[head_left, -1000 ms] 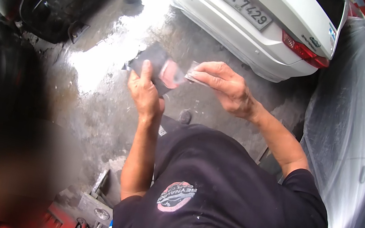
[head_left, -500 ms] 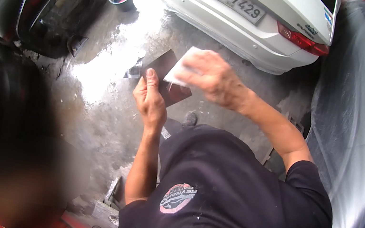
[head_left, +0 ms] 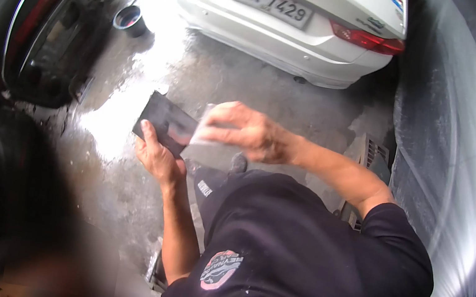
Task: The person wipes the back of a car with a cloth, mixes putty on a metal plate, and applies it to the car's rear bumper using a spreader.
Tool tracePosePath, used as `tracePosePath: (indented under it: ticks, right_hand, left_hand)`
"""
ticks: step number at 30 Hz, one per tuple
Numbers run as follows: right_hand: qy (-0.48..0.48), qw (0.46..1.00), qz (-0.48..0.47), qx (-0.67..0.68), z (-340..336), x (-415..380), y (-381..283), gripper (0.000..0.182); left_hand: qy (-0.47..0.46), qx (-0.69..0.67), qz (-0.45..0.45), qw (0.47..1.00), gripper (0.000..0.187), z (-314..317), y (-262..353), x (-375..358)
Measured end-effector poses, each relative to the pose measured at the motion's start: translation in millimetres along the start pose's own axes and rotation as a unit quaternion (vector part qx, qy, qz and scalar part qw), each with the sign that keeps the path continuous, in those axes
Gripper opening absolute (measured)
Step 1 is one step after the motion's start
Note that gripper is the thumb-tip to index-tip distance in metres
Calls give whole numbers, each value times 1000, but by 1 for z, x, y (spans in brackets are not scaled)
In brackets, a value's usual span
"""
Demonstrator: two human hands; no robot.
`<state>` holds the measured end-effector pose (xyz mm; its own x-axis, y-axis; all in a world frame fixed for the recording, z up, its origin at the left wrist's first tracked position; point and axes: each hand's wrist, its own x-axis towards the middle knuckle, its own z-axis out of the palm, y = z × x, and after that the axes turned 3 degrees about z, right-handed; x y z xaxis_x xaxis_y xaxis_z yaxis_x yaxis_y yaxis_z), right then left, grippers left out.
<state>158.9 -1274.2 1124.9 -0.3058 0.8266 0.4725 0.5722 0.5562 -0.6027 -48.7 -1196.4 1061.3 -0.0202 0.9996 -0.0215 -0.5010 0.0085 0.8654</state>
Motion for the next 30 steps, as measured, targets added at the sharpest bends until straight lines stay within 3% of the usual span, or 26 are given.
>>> tracePosePath:
  ticks: [3, 6, 7, 10, 11, 14, 15, 16, 18, 24, 26, 28, 30]
  right_hand:
    - [-8, 996, -69, -50, 13, -3, -7, 64]
    - [-17, 998, -18, -58, 10, -25, 19, 68]
    - [-20, 993, 9, -116, 13, -42, 33, 66]
    - [-68, 985, 99, -120, 11, -58, 46, 64]
    - [-25, 986, 104, -132, 8, -45, 41, 57]
    - [-25, 987, 71, -139, 4, -4, 18, 48]
    - [15, 974, 15, -226, 26, -8, 25, 41]
    - [21, 973, 19, -228, 32, -12, 23, 41]
    - [-18, 981, 16, -194, 42, -18, 16, 42]
    - [-21, 978, 18, -206, 44, -52, 31, 45]
    - [-65, 978, 34, -194, 31, -58, 43, 50]
    - [-79, 987, 54, -126, 10, -47, 38, 55]
    - [39, 997, 46, 51, -1, -23, 23, 59]
  left_hand:
    - [32, -189, -268, 944, 32, 1, -8, -11]
    - [30, -131, -238, 962, 32, -4, -17, -22]
    - [27, -127, -239, 962, 32, -4, -12, -22]
    - [-44, -38, -87, 994, 34, 10, 12, -15]
    - [-54, -10, -85, 995, 37, 12, 11, -13]
    - [-93, 80, -102, 987, 45, 12, -7, -13]
    - [-90, 133, -85, 983, 47, 11, -13, -13]
    - [-85, 186, -70, 976, 50, 15, -16, -13]
    - [31, 122, -66, 990, 49, 41, 1, -16]
    - [44, 124, -57, 990, 51, 31, -4, -6]
    - [56, 113, -41, 991, 52, 31, 1, 1]
    - [50, 72, -37, 995, 52, 32, 9, 12]
    - [7, 23, -104, 994, 42, 13, -9, 21]
